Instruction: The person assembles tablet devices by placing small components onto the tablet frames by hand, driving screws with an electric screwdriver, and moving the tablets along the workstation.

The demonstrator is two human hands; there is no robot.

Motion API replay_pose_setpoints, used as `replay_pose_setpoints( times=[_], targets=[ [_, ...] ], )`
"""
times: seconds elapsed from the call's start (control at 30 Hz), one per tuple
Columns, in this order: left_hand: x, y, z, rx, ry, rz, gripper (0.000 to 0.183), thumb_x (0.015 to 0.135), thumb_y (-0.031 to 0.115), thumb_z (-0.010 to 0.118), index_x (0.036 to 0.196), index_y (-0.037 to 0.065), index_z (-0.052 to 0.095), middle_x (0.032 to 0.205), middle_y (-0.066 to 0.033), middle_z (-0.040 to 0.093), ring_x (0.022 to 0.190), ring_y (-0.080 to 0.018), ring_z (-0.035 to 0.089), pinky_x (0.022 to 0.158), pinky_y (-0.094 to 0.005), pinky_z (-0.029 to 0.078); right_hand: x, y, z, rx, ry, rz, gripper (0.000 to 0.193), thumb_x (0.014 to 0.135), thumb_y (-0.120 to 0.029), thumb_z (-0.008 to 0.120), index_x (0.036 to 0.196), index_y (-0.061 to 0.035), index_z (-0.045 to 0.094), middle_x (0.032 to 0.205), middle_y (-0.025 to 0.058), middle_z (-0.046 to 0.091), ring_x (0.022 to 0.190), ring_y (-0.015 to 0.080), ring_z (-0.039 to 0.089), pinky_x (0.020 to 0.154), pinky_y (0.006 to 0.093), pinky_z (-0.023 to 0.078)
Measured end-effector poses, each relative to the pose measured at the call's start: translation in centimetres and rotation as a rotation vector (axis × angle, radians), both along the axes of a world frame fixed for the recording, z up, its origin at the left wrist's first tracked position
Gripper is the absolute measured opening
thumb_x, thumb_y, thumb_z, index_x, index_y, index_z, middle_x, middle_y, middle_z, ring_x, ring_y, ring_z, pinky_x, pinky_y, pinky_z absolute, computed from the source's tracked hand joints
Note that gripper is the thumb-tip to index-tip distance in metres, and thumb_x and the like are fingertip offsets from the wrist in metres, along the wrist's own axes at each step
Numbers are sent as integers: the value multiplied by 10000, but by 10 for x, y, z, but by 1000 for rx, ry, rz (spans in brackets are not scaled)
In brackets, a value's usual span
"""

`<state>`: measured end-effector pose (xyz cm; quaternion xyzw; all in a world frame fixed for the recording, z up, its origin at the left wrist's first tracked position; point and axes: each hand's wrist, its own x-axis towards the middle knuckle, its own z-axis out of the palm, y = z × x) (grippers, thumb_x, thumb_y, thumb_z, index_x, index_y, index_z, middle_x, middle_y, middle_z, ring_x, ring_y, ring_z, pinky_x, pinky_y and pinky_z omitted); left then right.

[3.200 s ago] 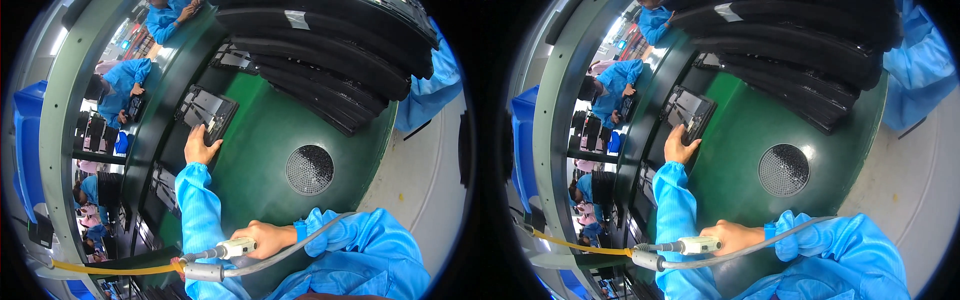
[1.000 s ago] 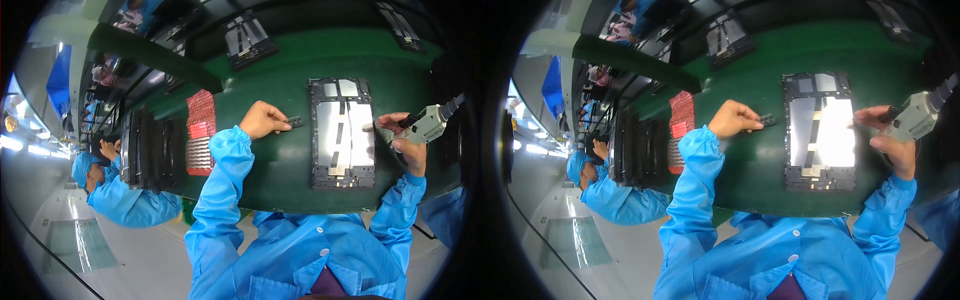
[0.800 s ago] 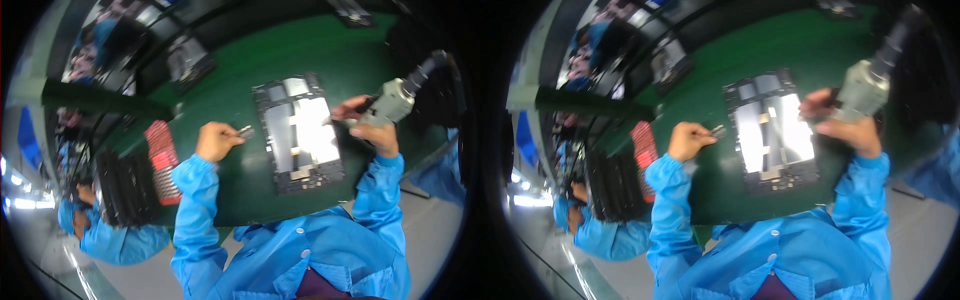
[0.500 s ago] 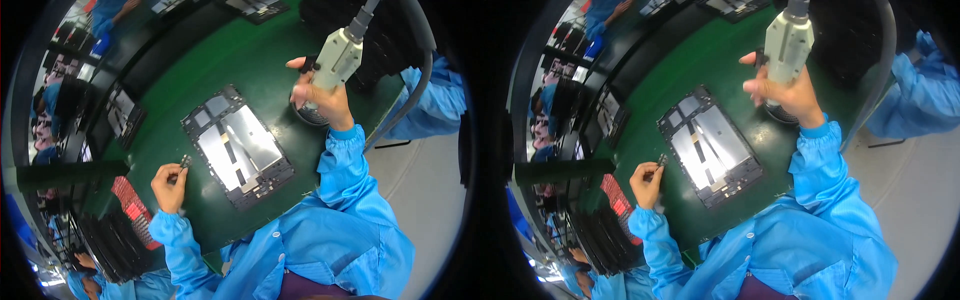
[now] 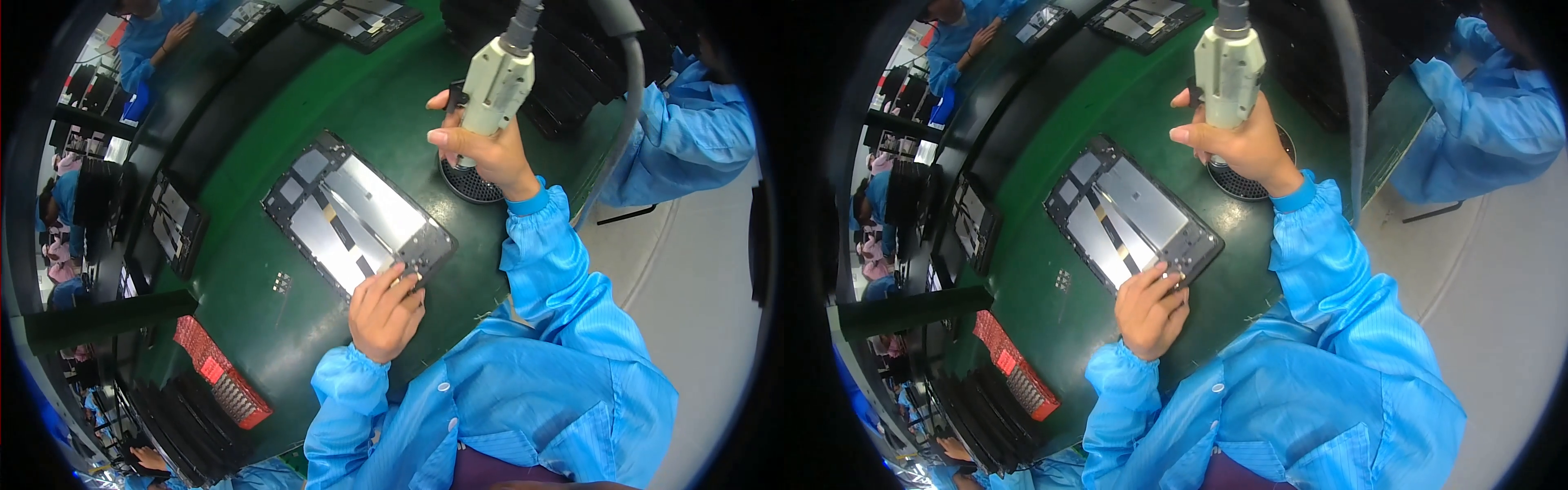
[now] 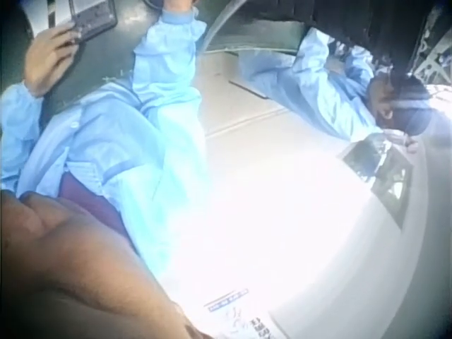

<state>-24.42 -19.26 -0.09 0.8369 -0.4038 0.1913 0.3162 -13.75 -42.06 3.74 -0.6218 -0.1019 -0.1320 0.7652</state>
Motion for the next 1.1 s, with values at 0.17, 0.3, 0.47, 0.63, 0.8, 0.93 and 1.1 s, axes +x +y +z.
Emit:
replay_pose_setpoints(
  times=[0.17, 0.3, 0.47, 0.63, 0.8, 0.93, 1.1],
  targets=[
    [3, -2, 9, -276, 213, 44, 172, 621, -48, 716, 728, 18, 599, 805, -101, 645, 810, -265, 639, 698, -355, 486, 4, 1, -3, -10, 7, 40, 367, 712, -63, 720, 1013, 49, 543, 590, 30, 540, 481, 95, 519, 433, 213, 394],
    [-2, 17, 19, -349, 356, 228, 111, 699, -64, 673, 781, -25, 610, 769, -135, 629, 714, -213, 630, 640, -279, 496, 6, 2, -5, 13, 34, 31, 313, 697, -51, 721, 956, 35, 567, 590, 22, 552, 468, 85, 519, 440, 215, 407],
    [-7, 43, 15, -496, 465, 459, 94, 725, -41, 673, 808, -18, 634, 765, -118, 614, 689, -177, 593, 614, -257, 476, 7, 1, -5, -12, 30, 61, 313, 697, -61, 722, 948, 40, 565, 623, 31, 559, 477, 88, 518, 452, 228, 417],
    [-12, 62, 9, -574, 589, 457, 105, 785, -63, 620, 885, -47, 594, 801, -95, 593, 742, -155, 601, 656, -227, 497, 6, 1, -9, -33, 27, 47, 323, 700, -63, 720, 962, 44, 565, 628, 34, 563, 480, 88, 521, 458, 228, 421],
    [-24, 76, 2, -734, 790, 547, 128, 779, -86, 614, 893, -63, 561, 838, -103, 577, 755, -176, 621, 701, -250, 514, 4, 2, -8, -41, 44, 54, 343, 702, -68, 724, 985, 43, 566, 630, 36, 566, 482, 87, 523, 454, 229, 424],
    [-22, 79, -1, -727, 718, 473, 101, 784, -97, 600, 865, -62, 552, 852, -107, 577, 738, -183, 624, 710, -264, 517, 5, 2, -9, -41, 23, 53, 352, 706, -73, 726, 998, 41, 566, 634, 38, 567, 482, 87, 523, 451, 231, 428],
    [-23, 83, -2, -714, 760, 531, 109, 785, -96, 598, 881, -64, 559, 846, -108, 581, 718, -177, 623, 675, -267, 523, 6, 4, -10, -19, 20, 43, 352, 707, -73, 726, 1000, 40, 569, 608, 31, 559, 479, 86, 520, 452, 230, 420]
  ],
)
